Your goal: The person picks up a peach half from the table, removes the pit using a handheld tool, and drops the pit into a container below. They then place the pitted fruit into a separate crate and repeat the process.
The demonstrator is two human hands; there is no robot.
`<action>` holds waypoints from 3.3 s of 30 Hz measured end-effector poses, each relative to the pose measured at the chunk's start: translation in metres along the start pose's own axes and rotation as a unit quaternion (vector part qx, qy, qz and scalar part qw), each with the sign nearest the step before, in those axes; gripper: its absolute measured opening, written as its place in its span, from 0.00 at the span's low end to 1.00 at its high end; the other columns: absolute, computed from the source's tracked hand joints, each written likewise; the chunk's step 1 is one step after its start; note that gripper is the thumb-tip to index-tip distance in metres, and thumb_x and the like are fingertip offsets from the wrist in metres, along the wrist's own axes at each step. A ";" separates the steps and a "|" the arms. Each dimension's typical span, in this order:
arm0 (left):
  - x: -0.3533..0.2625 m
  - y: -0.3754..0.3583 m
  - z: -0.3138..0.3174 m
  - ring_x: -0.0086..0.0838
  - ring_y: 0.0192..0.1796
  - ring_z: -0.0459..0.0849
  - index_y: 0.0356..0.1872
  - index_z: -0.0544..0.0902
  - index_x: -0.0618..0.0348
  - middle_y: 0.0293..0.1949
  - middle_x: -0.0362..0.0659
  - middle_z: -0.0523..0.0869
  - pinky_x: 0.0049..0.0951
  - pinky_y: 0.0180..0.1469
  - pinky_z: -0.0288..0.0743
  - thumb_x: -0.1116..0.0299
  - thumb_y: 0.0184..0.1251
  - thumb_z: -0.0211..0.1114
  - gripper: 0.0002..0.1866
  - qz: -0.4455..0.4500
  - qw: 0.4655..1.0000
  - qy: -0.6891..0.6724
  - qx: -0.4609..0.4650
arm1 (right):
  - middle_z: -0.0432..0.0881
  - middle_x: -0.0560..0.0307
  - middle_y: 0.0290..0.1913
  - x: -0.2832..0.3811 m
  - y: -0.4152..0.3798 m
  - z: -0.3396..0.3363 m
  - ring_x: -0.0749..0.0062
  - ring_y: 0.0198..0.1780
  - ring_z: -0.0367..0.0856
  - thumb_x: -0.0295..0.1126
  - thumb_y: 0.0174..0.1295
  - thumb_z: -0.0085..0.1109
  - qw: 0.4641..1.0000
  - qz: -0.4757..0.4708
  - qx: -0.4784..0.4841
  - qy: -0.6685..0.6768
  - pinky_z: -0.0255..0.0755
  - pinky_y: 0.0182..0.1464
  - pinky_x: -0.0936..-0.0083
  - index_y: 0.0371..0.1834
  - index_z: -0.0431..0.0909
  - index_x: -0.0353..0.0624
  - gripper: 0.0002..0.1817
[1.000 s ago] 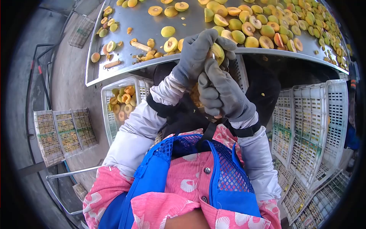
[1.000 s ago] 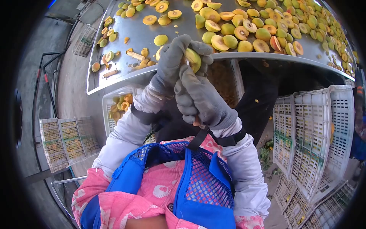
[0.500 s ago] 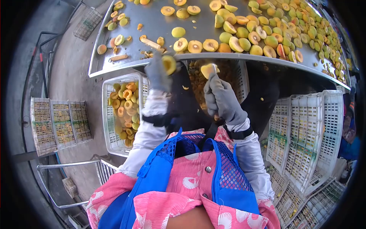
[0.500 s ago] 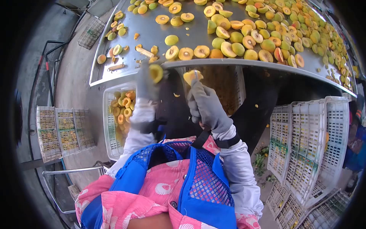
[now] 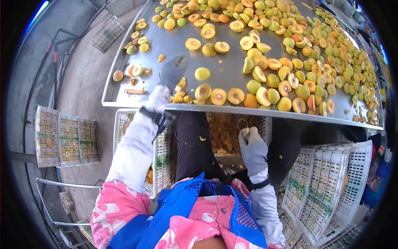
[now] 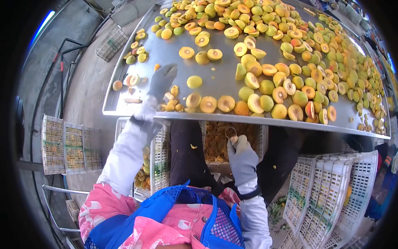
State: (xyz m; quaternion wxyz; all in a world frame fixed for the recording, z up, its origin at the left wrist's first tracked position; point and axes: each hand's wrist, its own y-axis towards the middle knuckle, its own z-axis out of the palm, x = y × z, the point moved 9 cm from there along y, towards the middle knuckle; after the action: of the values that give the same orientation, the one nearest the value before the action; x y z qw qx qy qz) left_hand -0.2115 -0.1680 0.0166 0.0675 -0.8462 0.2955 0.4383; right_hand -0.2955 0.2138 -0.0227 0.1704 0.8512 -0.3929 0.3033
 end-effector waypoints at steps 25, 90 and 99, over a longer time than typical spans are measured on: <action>-0.105 -0.142 0.095 0.32 0.43 0.85 0.53 0.78 0.65 0.46 0.50 0.84 0.30 0.47 0.81 0.45 0.79 0.42 0.30 -0.029 0.878 -0.421 0.225 | 0.80 0.38 0.28 0.077 0.013 -0.019 0.39 0.31 0.80 0.34 0.68 0.57 0.942 0.019 0.053 0.332 0.72 0.31 0.65 0.40 0.73 0.35 0.12; -0.156 -0.191 0.055 0.17 0.28 0.78 0.34 0.86 0.69 0.28 0.40 0.86 0.20 0.33 0.72 0.60 0.68 0.59 0.18 0.022 0.953 -0.270 0.136 | 0.54 0.74 0.18 0.114 -0.076 0.013 0.88 0.14 0.47 0.62 0.70 0.44 0.554 0.277 0.426 0.659 0.45 0.15 0.85 0.33 0.65 0.51 0.25; -0.116 -0.205 0.095 0.29 0.29 0.86 0.39 0.83 0.69 0.31 0.48 0.87 0.25 0.33 0.79 0.58 0.74 0.54 0.20 -0.196 0.795 -0.535 0.209 | 0.52 0.76 0.20 0.115 -0.076 0.028 0.90 0.15 0.45 0.64 0.69 0.43 0.464 0.243 0.446 0.726 0.42 0.15 0.88 0.33 0.64 0.53 0.25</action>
State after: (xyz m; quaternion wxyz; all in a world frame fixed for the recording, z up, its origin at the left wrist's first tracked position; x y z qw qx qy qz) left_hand -0.2151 0.0863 0.0199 0.4744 -0.4822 0.1245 0.7259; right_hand -0.1682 0.1821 0.0273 -0.0886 0.1554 -0.1302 0.9752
